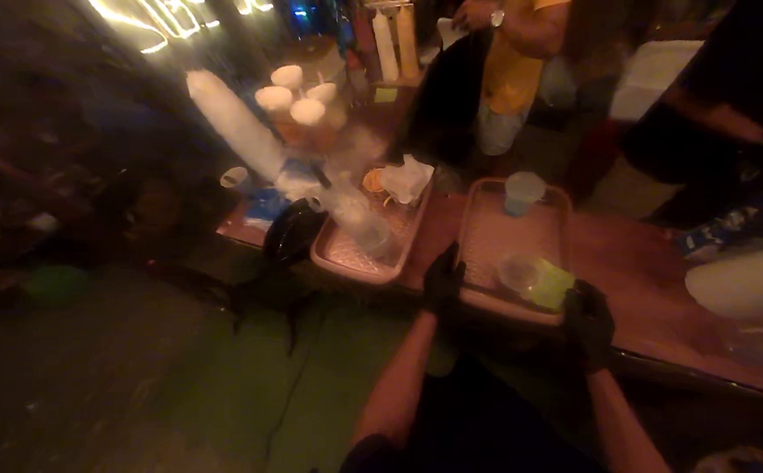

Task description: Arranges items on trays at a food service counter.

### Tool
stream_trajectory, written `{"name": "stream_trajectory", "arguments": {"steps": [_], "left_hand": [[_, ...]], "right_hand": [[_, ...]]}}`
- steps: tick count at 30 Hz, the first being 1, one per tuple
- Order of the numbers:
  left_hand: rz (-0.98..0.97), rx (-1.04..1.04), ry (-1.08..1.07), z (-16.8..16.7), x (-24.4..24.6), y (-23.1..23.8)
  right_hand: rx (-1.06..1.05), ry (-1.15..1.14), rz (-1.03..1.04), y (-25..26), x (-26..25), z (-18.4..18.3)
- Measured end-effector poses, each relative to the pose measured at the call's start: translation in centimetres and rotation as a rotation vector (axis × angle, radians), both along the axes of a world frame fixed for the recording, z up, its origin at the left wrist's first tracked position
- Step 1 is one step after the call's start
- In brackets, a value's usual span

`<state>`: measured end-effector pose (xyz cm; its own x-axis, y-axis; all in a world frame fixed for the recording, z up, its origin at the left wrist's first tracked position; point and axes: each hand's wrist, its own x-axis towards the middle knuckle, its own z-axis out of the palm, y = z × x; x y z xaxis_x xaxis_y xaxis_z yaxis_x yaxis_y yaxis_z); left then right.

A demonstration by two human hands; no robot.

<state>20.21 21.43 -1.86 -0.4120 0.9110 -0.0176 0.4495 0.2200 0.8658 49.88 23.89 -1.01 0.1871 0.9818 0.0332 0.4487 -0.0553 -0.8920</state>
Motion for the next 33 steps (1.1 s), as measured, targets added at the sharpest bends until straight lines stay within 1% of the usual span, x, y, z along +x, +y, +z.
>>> {"name": "stream_trajectory", "arguments": {"steps": [4,11,16,21,25,27,29,31,33], "left_hand": [[-0.014,-0.008,0.030,0.4,0.2,-0.1],[-0.027,0.012,0.052,0.3,0.1,-0.2],[-0.026,0.002,0.081,-0.2,0.1,-0.1],[-0.032,-0.025,0.106,0.1,0.0,-0.2],[-0.029,0.058,0.056,-0.3,-0.2,-0.3],[-0.020,0.065,0.037,0.2,-0.2,-0.7],[0.001,0.046,0.019,2.0,-0.1,-1.5],[0.027,0.091,-0.016,3.6,0.1,-3.0],[0.010,0.131,-0.016,4.4,0.2,-5.1]], "right_hand": [[-0.003,-0.013,0.019,-0.1,0.3,0.0],[0.013,0.045,-0.003,-0.4,-0.1,0.6],[0.042,0.041,0.005,-0.3,0.0,0.1],[0.029,0.056,0.021,-0.2,0.0,-0.2],[0.071,0.095,0.034,0.0,0.2,-0.2],[0.053,0.183,0.039,0.0,0.9,0.2],[0.021,0.255,0.024,0.0,1.9,1.1],[0.028,0.265,-0.017,-0.6,2.8,3.2],[0.087,0.252,-0.050,-1.4,3.4,5.6]]}}
